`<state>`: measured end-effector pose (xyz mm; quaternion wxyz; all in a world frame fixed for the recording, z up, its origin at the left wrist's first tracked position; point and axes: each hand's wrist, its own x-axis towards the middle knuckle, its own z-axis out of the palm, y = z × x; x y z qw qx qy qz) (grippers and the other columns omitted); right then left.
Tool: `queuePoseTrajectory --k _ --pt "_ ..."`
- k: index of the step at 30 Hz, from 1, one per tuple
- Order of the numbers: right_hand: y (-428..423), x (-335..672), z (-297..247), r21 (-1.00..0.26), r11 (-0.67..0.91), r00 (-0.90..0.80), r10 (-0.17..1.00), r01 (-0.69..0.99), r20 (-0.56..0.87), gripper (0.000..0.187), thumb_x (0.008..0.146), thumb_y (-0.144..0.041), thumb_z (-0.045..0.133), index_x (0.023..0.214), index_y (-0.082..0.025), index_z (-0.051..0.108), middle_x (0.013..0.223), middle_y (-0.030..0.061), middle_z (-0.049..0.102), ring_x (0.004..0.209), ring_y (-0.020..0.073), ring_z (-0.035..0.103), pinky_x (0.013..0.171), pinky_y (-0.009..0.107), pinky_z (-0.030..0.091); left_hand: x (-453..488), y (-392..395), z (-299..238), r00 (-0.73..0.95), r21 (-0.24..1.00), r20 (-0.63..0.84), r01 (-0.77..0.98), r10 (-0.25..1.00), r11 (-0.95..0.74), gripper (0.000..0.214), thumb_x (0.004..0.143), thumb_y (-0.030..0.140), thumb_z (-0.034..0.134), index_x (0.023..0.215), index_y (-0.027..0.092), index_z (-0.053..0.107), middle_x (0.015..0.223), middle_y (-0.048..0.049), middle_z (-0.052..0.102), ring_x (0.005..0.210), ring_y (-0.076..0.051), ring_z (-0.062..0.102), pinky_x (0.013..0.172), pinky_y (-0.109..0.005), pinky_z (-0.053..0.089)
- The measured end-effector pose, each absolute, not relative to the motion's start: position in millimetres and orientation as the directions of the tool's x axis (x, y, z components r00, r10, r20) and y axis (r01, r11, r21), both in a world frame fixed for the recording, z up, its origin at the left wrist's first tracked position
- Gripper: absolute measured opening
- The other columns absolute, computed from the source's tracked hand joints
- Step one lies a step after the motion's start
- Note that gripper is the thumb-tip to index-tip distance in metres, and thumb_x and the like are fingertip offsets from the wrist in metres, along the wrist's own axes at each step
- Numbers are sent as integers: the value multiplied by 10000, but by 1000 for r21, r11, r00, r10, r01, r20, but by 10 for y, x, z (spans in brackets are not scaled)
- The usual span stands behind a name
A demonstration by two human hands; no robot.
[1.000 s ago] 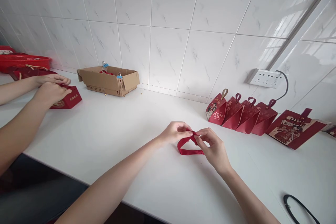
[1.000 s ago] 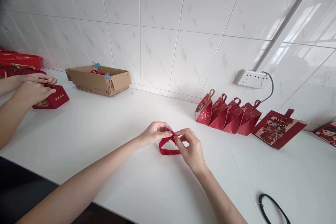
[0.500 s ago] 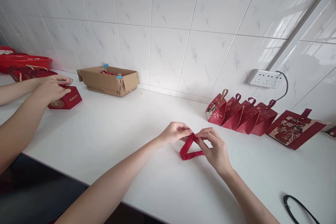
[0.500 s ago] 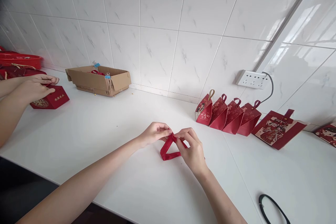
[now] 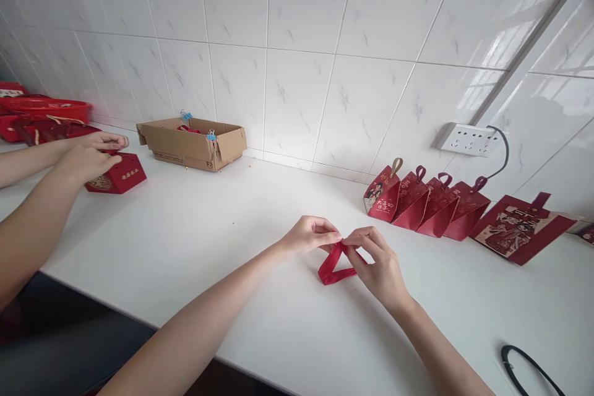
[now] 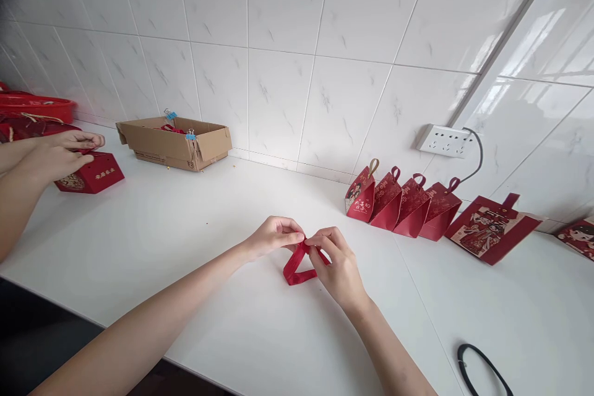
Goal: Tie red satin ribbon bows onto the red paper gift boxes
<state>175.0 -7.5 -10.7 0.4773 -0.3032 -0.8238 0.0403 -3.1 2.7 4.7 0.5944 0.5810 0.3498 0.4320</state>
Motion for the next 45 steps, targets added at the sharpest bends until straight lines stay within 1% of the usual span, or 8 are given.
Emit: queuePoseTrajectory --k 3,7,10,13,32,36,39,45 --pt "-81 1759 -100 -409 797 -359 577 444 734 150 837 -131 491 847 -221 611 838 28 526 710 125 564 634 260 480 -25 33 37 369 994 96 -90 924 -68 248 669 339 716 759 118 653 733 -45 671 732 -171 655 738 -329 517" --pt "-99 1757 -46 -622 687 -314 725 376 613 152 856 -254 475 823 -216 619 848 39 556 760 153 582 673 288 491 -12 31 50 351 995 79 -82 933 -53 245 663 337 711 743 113 650 712 -50 670 707 -175 654 727 -336 518" --pt "-112 1739 -1 -800 500 -253 864 331 435 227 847 -402 495 821 -201 597 819 40 601 721 169 594 644 303 492 -8 27 56 347 996 81 -75 934 -58 236 663 330 709 735 113 651 707 -47 665 705 -166 647 719 -321 516" --pt "-121 1723 24 -880 342 -276 926 330 257 307 811 -485 529 795 -185 589 746 37 635 666 171 596 601 295 479 -11 29 46 360 993 106 -85 927 -80 237 669 333 707 741 115 646 704 -43 661 699 -156 642 712 -309 511" --pt "-113 1719 -1 -912 275 -309 934 304 179 349 778 -513 567 695 -174 566 654 26 609 582 137 555 514 245 437 -34 37 83 356 988 148 -105 923 -117 327 621 395 743 716 95 654 710 -54 659 704 -176 646 733 -353 527" --pt "-112 1714 13 -932 242 -321 935 271 150 382 755 -552 572 695 -175 555 633 21 590 563 130 535 495 238 432 -55 28 103 352 991 118 -106 929 -86 312 656 381 721 797 114 646 757 -51 652 728 -175 645 746 -354 515" --pt "-113 1707 31 -947 219 -322 937 235 137 400 738 -571 581 686 -175 553 629 18 587 564 127 533 504 238 442 -66 27 96 372 997 83 -37 924 -75 297 673 352 707 875 142 647 799 -46 657 774 -171 637 781 -340 484" --pt "-128 1705 51 -947 226 -313 938 230 147 408 726 -575 595 684 -170 561 624 27 590 556 133 540 493 248 462 -79 34 78 431 984 85 106 898 -144 212 693 339 667 746 134 660 759 -52 658 761 -168 606 730 -297 460"
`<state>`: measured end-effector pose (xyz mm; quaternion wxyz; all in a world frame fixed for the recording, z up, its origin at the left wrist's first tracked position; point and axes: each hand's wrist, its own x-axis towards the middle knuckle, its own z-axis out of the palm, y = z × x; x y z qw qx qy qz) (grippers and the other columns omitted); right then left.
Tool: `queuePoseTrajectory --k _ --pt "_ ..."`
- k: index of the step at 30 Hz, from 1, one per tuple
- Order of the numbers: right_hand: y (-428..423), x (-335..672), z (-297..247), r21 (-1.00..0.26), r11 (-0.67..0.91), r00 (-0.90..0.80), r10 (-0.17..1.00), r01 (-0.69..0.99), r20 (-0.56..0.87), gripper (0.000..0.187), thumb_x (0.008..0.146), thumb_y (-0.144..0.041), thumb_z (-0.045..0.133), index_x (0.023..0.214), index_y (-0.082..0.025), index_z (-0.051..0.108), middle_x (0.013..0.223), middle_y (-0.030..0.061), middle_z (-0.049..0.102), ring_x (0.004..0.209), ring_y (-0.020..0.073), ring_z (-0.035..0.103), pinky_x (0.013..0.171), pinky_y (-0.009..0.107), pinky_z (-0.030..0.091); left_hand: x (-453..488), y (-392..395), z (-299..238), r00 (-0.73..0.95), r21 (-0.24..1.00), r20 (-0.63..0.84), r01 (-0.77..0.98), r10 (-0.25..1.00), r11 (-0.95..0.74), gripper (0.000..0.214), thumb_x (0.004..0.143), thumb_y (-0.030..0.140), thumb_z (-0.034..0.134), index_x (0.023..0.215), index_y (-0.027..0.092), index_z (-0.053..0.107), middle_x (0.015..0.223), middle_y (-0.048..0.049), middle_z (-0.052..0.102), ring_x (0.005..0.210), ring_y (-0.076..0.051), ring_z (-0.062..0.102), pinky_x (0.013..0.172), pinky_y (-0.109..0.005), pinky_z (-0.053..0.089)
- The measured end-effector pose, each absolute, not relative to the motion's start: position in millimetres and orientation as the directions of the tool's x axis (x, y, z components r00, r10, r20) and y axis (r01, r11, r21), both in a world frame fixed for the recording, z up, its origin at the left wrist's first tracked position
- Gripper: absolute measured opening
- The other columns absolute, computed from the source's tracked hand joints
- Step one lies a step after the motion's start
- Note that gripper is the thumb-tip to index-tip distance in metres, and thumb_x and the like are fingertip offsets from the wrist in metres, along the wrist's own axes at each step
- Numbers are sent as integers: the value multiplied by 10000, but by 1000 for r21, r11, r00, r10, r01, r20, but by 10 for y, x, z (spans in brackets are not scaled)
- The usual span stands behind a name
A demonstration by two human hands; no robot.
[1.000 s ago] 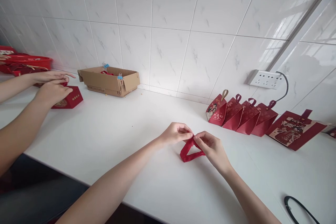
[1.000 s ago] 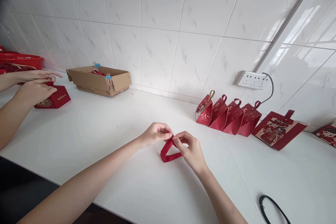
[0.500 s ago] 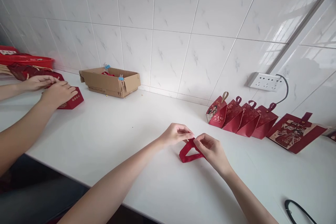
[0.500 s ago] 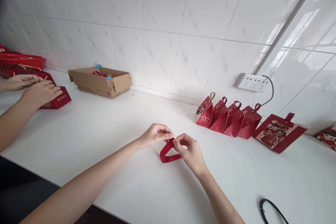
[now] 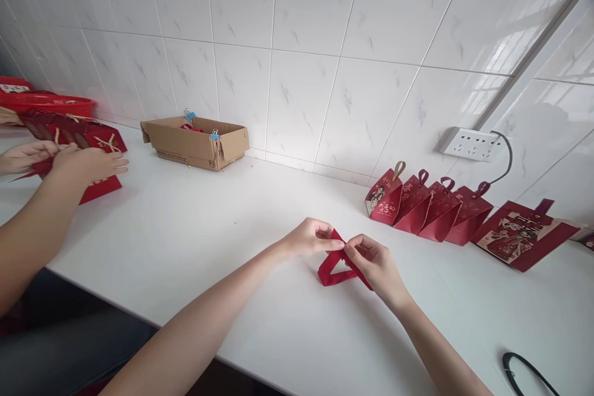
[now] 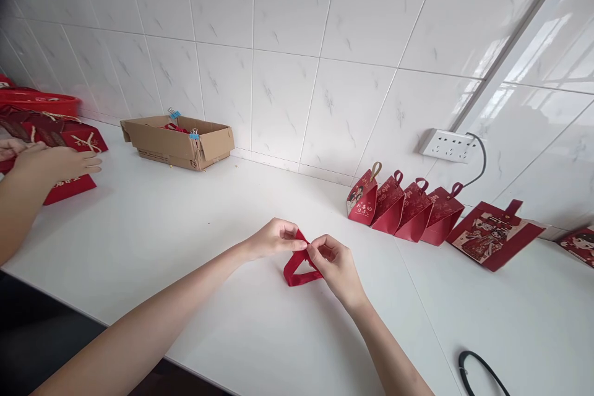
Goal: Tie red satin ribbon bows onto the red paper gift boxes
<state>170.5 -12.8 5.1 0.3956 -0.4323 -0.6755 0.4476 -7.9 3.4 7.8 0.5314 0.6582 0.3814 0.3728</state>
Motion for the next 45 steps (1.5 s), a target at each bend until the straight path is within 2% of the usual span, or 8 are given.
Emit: queuePoseTrajectory --k 4,9,13,16,24,28,34,45 --pt "-137 1701 52 -965 169 -323 941 198 98 410 730 -576 593 719 -166 572 628 27 608 534 126 542 489 251 473 -80 33 92 429 989 99 61 898 -138 195 703 324 655 725 130 649 721 -33 641 719 -149 593 701 -281 452" --pt "-183 1650 63 -991 109 -327 942 76 79 390 713 -551 633 730 -164 588 658 33 642 581 146 597 550 275 511 -80 12 144 389 991 115 14 914 -131 220 729 340 635 679 126 617 665 -6 599 655 -112 555 651 -248 426" --pt "-218 1601 58 -992 124 -288 951 13 115 391 693 -553 652 720 -166 600 696 37 663 626 158 625 605 281 519 -99 7 149 479 996 87 -18 873 -89 259 692 383 677 713 132 617 702 -20 618 686 -134 585 639 -253 442" --pt "-218 1596 50 -988 151 -278 951 31 136 392 702 -551 643 725 -162 607 717 51 669 639 162 627 608 271 509 -122 24 126 502 998 63 -8 863 -69 263 659 371 709 743 135 629 714 -24 626 683 -140 593 618 -251 449" --pt "-242 1602 64 -993 118 -331 937 -12 116 358 728 -527 634 723 -175 571 723 47 675 670 184 650 648 301 521 -139 20 132 429 993 88 30 899 -111 292 702 392 670 632 120 590 602 5 562 559 -88 514 526 -218 368" --pt "-237 1597 52 -989 137 -313 938 -56 148 327 767 -499 607 766 -174 577 743 55 680 684 186 651 689 330 524 -116 13 129 463 995 100 -33 880 -96 289 710 404 663 671 126 596 640 -10 594 577 -103 548 557 -240 413" --pt "-213 1612 42 -986 146 -305 939 -75 162 284 789 -464 597 749 -183 581 752 27 669 674 147 627 672 277 491 -120 29 101 525 989 143 -56 839 -134 205 691 313 689 703 130 600 614 1 585 573 -103 549 577 -251 432" --pt "-212 1617 50 -983 184 -270 947 4 176 293 773 -470 607 719 -184 578 716 1 593 679 127 555 664 244 447 -133 3 144 538 994 99 -16 837 -107 176 667 273 694 667 136 583 547 45 497 480 -64 433 468 -220 321"
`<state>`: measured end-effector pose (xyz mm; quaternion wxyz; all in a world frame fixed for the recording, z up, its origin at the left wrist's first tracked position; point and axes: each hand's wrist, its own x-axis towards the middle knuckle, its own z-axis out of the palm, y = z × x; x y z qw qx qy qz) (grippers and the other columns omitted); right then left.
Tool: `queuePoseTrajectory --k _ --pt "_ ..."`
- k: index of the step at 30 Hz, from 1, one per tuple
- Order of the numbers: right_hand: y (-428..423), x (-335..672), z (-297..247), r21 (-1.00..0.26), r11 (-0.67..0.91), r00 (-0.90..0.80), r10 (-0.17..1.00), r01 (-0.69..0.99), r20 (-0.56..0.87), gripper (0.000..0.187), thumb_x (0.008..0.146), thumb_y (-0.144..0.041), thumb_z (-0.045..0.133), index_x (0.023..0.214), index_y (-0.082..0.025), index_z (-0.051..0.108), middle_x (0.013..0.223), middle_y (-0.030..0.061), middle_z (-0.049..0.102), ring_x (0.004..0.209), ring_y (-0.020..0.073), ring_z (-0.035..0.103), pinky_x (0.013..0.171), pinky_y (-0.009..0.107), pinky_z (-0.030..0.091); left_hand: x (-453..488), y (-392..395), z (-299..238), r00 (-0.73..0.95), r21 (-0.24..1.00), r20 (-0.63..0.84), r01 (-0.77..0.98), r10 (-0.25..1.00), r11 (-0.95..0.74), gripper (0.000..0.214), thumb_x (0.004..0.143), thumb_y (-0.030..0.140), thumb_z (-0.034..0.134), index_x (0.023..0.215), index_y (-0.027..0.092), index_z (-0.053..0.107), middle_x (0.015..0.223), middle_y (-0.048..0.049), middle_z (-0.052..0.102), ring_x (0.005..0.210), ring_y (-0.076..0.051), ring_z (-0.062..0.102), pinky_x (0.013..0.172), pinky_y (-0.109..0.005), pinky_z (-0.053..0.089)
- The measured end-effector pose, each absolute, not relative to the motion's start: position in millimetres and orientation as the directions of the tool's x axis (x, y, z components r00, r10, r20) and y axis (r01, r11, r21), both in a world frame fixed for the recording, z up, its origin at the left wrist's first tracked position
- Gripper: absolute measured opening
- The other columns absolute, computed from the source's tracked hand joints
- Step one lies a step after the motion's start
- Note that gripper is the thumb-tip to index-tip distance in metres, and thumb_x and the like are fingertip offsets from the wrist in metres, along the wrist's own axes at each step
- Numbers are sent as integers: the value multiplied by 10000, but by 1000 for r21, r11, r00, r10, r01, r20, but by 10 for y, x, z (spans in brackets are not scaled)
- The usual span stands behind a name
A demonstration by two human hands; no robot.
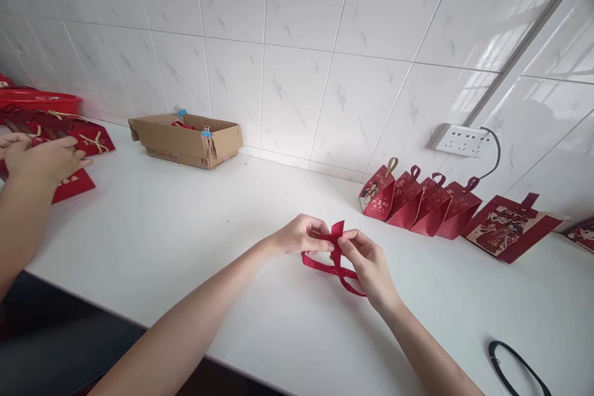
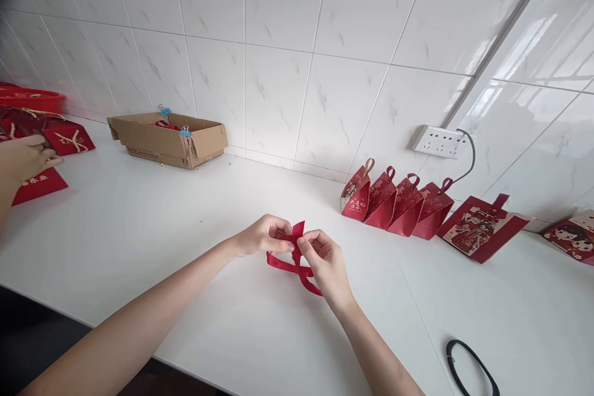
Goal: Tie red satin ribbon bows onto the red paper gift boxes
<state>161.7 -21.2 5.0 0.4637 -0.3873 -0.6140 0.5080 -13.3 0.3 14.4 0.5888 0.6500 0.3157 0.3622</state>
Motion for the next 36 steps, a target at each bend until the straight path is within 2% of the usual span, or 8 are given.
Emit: queuePoseTrajectory --k 6,10,19,25,36 --pt "-202 1616 51 -975 217 -239 950 51 199 314 764 -479 609 680 -178 582 682 9 593 650 129 537 649 246 443 -129 -15 153 571 995 72 15 818 -98 208 685 320 681 701 136 586 523 57 463 453 -59 407 458 -219 310" --pt "-195 1618 46 -974 220 -231 952 55 202 325 749 -488 621 675 -176 574 677 13 597 644 134 540 633 245 445 -120 -14 151 531 994 86 15 843 -110 241 733 370 633 693 138 578 518 51 481 439 -61 429 442 -214 322" --pt "-209 1624 55 -980 195 -286 942 36 177 326 788 -499 568 720 -181 577 672 4 601 653 133 545 663 252 443 -122 -4 133 479 986 121 45 869 -162 211 752 337 614 681 142 575 483 34 533 440 -75 483 462 -210 337" --pt "-203 1630 72 -982 188 -269 947 32 173 311 775 -476 597 696 -175 583 687 12 618 666 136 559 667 250 451 -128 5 109 541 992 89 31 837 -125 211 728 343 637 709 144 571 546 25 543 476 -89 505 474 -222 350" --pt "-223 1629 86 -982 189 -300 938 26 173 301 795 -469 576 721 -178 585 703 28 650 694 150 575 673 262 462 -123 3 124 526 988 120 22 842 -155 223 728 342 637 682 134 570 566 20 530 512 -93 505 502 -233 354"
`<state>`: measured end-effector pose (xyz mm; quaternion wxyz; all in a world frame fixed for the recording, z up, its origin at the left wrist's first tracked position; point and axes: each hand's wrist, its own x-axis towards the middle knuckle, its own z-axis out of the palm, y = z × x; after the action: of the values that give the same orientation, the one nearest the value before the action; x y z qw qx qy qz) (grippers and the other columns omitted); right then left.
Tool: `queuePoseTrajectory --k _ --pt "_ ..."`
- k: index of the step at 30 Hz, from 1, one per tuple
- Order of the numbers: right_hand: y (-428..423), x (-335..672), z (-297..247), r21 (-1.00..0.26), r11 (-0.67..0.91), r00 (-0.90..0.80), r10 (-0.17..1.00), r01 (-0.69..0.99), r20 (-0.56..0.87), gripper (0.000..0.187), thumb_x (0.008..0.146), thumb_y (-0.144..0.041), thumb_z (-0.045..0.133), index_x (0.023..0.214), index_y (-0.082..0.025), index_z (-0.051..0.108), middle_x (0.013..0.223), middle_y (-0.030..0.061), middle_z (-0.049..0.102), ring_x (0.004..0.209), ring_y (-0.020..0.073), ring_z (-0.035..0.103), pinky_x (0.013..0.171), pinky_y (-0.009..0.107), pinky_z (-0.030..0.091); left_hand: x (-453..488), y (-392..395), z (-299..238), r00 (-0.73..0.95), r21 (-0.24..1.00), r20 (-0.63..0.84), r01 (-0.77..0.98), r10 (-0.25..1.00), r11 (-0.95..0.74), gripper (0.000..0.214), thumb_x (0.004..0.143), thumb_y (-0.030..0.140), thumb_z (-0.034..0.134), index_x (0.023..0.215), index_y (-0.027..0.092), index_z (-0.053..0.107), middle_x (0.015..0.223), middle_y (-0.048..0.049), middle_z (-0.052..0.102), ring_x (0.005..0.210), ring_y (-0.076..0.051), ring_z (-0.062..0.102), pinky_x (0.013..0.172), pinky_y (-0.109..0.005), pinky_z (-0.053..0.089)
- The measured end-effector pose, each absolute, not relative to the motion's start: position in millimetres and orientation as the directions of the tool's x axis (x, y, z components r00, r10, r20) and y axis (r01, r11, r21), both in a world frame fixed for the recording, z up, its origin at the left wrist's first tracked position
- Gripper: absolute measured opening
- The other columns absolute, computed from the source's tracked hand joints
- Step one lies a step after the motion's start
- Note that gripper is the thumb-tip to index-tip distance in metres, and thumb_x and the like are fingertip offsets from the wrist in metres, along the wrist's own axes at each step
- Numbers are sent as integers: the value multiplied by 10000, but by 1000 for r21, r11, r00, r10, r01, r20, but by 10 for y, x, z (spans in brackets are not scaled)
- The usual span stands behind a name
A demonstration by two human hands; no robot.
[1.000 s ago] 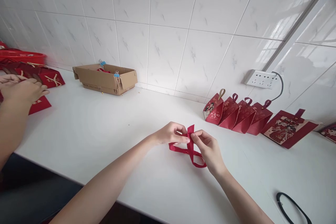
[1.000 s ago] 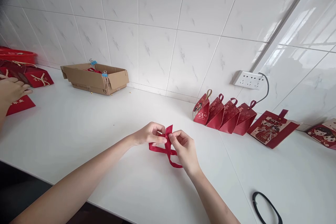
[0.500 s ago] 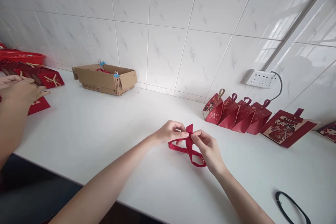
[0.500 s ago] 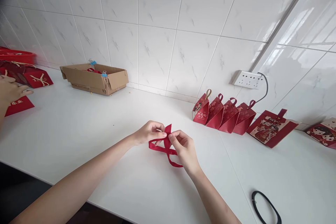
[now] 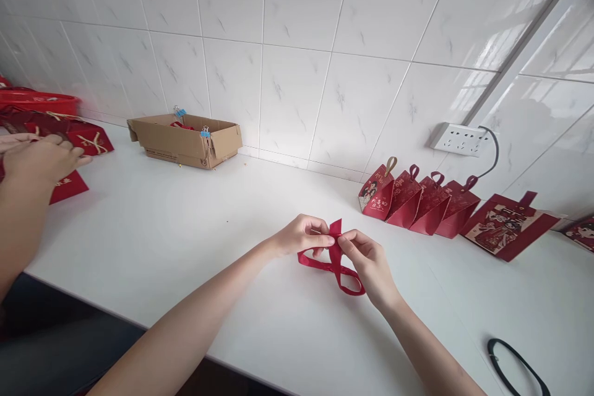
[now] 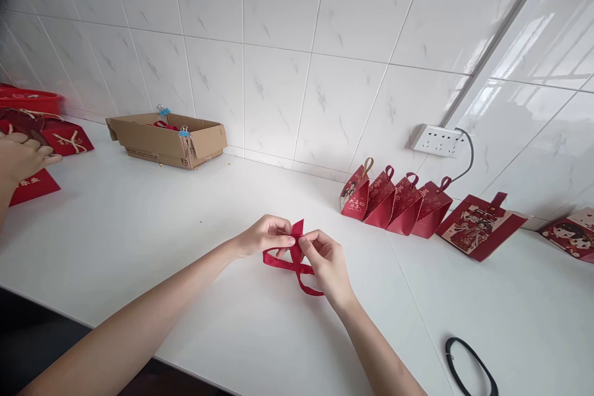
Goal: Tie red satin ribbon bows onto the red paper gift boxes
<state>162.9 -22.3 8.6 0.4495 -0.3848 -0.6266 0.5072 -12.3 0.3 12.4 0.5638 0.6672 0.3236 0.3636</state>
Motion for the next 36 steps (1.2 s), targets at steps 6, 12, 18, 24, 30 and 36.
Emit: queuePoseTrajectory --k 6,12,18,24,30,36 --pt "-226 1626 90 -978 204 -286 940 40 184 308 782 -479 581 708 -181 591 694 27 641 678 158 578 667 280 472 -131 0 130 533 987 129 15 836 -162 210 730 322 633 666 134 564 540 14 540 511 -95 496 497 -230 340" --pt "-225 1629 99 -976 205 -265 947 70 180 325 765 -499 594 676 -187 579 660 18 620 641 153 562 633 268 465 -120 -15 151 498 986 138 13 856 -167 222 738 347 629 703 131 594 577 14 545 507 -88 500 491 -225 348" --pt "-226 1631 93 -977 200 -272 947 76 173 333 762 -512 590 686 -188 580 656 3 607 635 141 554 638 258 458 -113 6 128 474 980 168 12 864 -198 220 738 331 630 662 133 573 546 21 540 491 -89 503 494 -229 359" --pt "-226 1621 95 -979 184 -313 938 87 149 329 752 -515 595 753 -185 596 742 19 619 694 152 556 653 263 453 -118 26 110 418 974 210 -17 884 -224 246 739 342 625 634 135 545 524 19 527 495 -89 490 482 -222 334" --pt "-224 1613 92 -973 181 -301 945 142 131 355 746 -534 582 709 -181 579 690 19 574 636 144 512 601 257 421 -118 20 128 354 969 240 -31 904 -245 247 741 338 624 629 139 531 515 18 535 492 -90 497 510 -234 360" --pt "-206 1640 62 -978 194 -276 947 78 166 335 806 -515 528 741 -190 575 781 32 614 749 169 569 741 295 456 -122 16 143 356 971 226 -11 907 -238 252 744 343 618 623 142 526 504 20 534 488 -89 497 495 -228 341"
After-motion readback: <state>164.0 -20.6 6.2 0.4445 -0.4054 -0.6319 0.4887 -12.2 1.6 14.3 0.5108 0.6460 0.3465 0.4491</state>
